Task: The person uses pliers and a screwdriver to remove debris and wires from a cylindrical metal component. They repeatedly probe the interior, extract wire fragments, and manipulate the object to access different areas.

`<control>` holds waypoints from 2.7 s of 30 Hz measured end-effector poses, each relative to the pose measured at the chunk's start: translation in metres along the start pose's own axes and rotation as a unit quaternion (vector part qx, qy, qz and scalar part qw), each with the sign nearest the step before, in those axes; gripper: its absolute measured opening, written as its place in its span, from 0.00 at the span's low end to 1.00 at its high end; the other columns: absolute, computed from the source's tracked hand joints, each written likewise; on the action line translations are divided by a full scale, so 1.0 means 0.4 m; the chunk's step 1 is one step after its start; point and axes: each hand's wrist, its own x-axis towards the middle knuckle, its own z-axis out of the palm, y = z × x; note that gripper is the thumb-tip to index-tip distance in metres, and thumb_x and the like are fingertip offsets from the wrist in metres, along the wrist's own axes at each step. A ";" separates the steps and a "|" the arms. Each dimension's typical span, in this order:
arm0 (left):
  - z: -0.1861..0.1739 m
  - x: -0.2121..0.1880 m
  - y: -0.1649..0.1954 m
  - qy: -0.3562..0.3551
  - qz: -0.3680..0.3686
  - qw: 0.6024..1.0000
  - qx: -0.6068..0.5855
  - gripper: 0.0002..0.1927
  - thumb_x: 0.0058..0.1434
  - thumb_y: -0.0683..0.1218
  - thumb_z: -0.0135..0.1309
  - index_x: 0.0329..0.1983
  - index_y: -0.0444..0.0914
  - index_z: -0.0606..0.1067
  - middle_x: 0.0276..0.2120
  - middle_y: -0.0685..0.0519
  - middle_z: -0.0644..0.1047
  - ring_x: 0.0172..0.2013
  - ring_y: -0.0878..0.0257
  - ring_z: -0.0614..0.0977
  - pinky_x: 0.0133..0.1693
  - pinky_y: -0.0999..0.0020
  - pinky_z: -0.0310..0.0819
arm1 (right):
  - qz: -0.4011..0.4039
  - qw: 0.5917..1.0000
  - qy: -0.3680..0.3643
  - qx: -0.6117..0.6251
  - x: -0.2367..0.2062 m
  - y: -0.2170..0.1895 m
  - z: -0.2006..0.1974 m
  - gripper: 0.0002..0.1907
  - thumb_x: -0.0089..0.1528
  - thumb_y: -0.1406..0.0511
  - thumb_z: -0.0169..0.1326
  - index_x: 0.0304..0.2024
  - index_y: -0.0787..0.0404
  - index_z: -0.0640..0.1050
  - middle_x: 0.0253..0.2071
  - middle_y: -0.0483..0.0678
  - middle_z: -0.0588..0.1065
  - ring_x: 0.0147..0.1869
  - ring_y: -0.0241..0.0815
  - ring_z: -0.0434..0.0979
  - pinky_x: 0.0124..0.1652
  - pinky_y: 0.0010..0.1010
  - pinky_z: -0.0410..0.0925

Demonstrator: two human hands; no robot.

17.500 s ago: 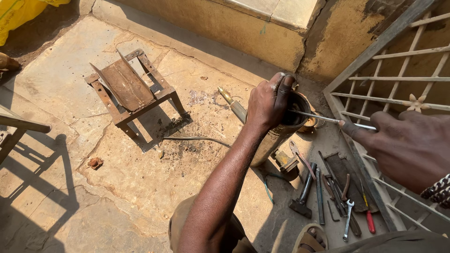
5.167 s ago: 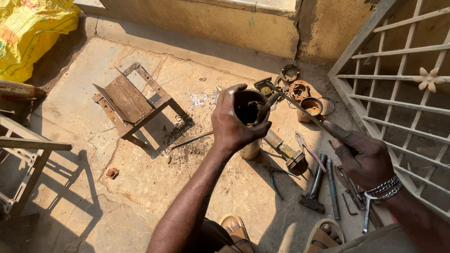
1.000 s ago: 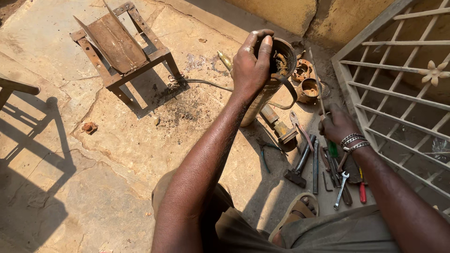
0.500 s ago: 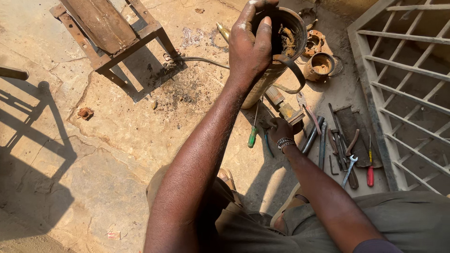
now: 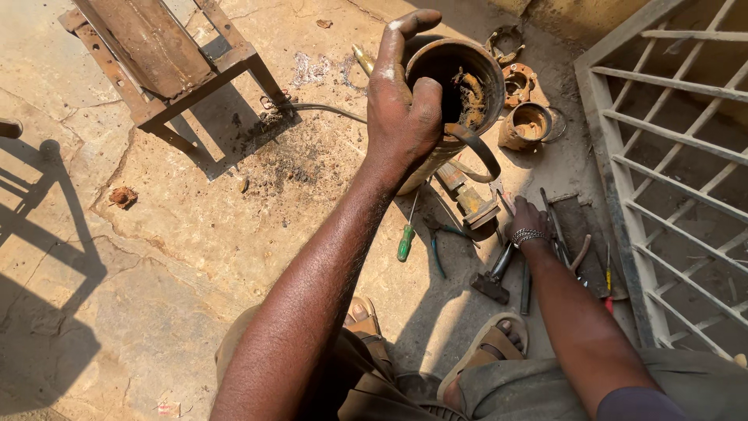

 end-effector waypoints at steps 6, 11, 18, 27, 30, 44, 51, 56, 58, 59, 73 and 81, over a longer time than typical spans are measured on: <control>0.011 0.007 0.010 0.005 -0.045 0.999 0.011 0.30 0.57 0.36 0.40 0.66 0.37 0.67 0.54 0.43 0.77 0.57 0.56 0.82 0.64 0.59 0.77 | 0.055 0.996 -0.061 0.041 0.051 -0.063 -0.048 0.23 0.63 0.49 0.63 0.51 0.57 0.82 0.51 0.61 0.78 0.59 0.63 0.77 0.57 0.51 0.68; -0.007 -0.012 0.028 0.003 -0.046 0.999 -0.006 0.30 0.55 0.37 0.40 0.64 0.37 0.68 0.52 0.43 0.78 0.56 0.55 0.83 0.63 0.59 0.78 | 0.095 0.803 -0.107 0.579 0.026 -0.051 -0.126 0.19 0.66 0.56 0.62 0.55 0.58 0.78 0.55 0.57 0.75 0.63 0.60 0.72 0.49 0.55 0.74; -0.049 -0.044 0.106 0.031 -0.070 0.996 0.050 0.29 0.53 0.39 0.41 0.61 0.36 0.70 0.49 0.42 0.80 0.52 0.54 0.84 0.58 0.59 0.77 | -0.314 0.618 -0.129 0.710 -0.082 -0.076 -0.448 0.15 0.62 0.70 0.60 0.51 0.58 0.73 0.57 0.52 0.76 0.61 0.54 0.78 0.45 0.44 0.73; -0.091 -0.097 0.158 0.070 -0.080 0.994 0.017 0.31 0.53 0.41 0.41 0.64 0.38 0.66 0.46 0.41 0.81 0.47 0.53 0.85 0.55 0.58 0.78 | -0.324 0.699 0.444 -0.457 -0.506 -0.194 -0.795 0.17 0.65 0.54 0.51 0.57 0.34 0.78 0.71 0.35 0.68 0.75 0.46 0.63 0.67 0.54 0.45; -0.103 -0.114 0.163 0.067 -0.082 0.993 0.042 0.31 0.54 0.42 0.42 0.65 0.40 0.66 0.47 0.41 0.82 0.47 0.50 0.85 0.55 0.57 0.77 | -0.272 0.535 0.510 -0.616 -0.599 -0.271 -0.842 0.21 0.63 0.42 0.45 0.56 0.27 0.77 0.69 0.31 0.64 0.73 0.45 0.59 0.64 0.57 0.40; -0.167 -0.129 0.193 0.087 -0.105 0.988 0.068 0.32 0.53 0.44 0.43 0.65 0.42 0.65 0.45 0.41 0.82 0.47 0.47 0.85 0.55 0.53 0.75 | -0.293 0.411 0.432 -0.747 -0.706 -0.516 -0.832 0.15 0.66 0.55 0.50 0.55 0.40 0.75 0.62 0.43 0.64 0.69 0.55 0.63 0.63 0.70 0.35; -0.202 -0.130 0.183 0.083 -0.103 0.988 0.074 0.30 0.54 0.44 0.43 0.63 0.41 0.66 0.45 0.43 0.83 0.48 0.48 0.85 0.57 0.53 0.73 | -0.315 0.442 0.358 -0.760 -0.703 -0.593 -0.794 0.17 0.65 0.59 0.54 0.57 0.48 0.75 0.53 0.47 0.68 0.58 0.54 0.72 0.55 0.64 0.61; -0.222 -0.132 0.192 0.073 -0.103 0.987 0.103 0.27 0.61 0.47 0.41 0.65 0.44 0.65 0.43 0.46 0.84 0.48 0.50 0.85 0.60 0.51 0.66 | -0.317 0.527 0.269 -0.741 -0.680 -0.567 -0.826 0.25 0.64 0.57 0.56 0.63 0.54 0.73 0.43 0.49 0.75 0.38 0.43 0.80 0.36 0.35 0.75; -0.229 -0.127 0.198 0.075 -0.097 0.984 0.127 0.25 0.64 0.48 0.40 0.66 0.44 0.64 0.42 0.49 0.85 0.49 0.51 0.84 0.61 0.49 0.60 | -0.277 0.676 0.186 -0.657 -0.648 -0.551 -0.833 0.22 0.65 0.56 0.55 0.60 0.52 0.75 0.45 0.47 0.76 0.36 0.38 0.80 0.33 0.30 0.79; -0.226 -0.127 0.202 0.076 -0.093 0.984 0.135 0.24 0.66 0.49 0.39 0.66 0.44 0.64 0.42 0.49 0.85 0.49 0.51 0.84 0.61 0.48 0.57 | -0.252 0.742 0.138 -0.606 -0.628 -0.537 -0.831 0.20 0.66 0.55 0.55 0.59 0.51 0.75 0.45 0.46 0.77 0.34 0.35 0.80 0.31 0.28 0.80; -0.148 -0.098 0.184 0.084 -0.059 0.979 0.176 0.18 0.75 0.56 0.37 0.60 0.46 0.70 0.47 0.48 0.83 0.51 0.52 0.83 0.58 0.51 0.64 | -0.369 0.906 -0.029 0.205 -0.367 -0.231 -0.585 0.16 0.55 0.78 0.48 0.44 0.67 0.78 0.34 0.52 0.81 0.36 0.46 0.84 0.39 0.40 0.78; -0.108 -0.115 0.181 0.086 -0.073 0.978 0.174 0.15 0.74 0.54 0.38 0.51 0.46 0.74 0.40 0.50 0.84 0.45 0.53 0.85 0.51 0.54 0.70 | -0.277 0.670 0.404 -0.558 -0.486 -0.273 -0.811 0.23 0.67 0.52 0.40 0.64 0.40 0.72 0.73 0.49 0.62 0.78 0.55 0.56 0.66 0.78 0.30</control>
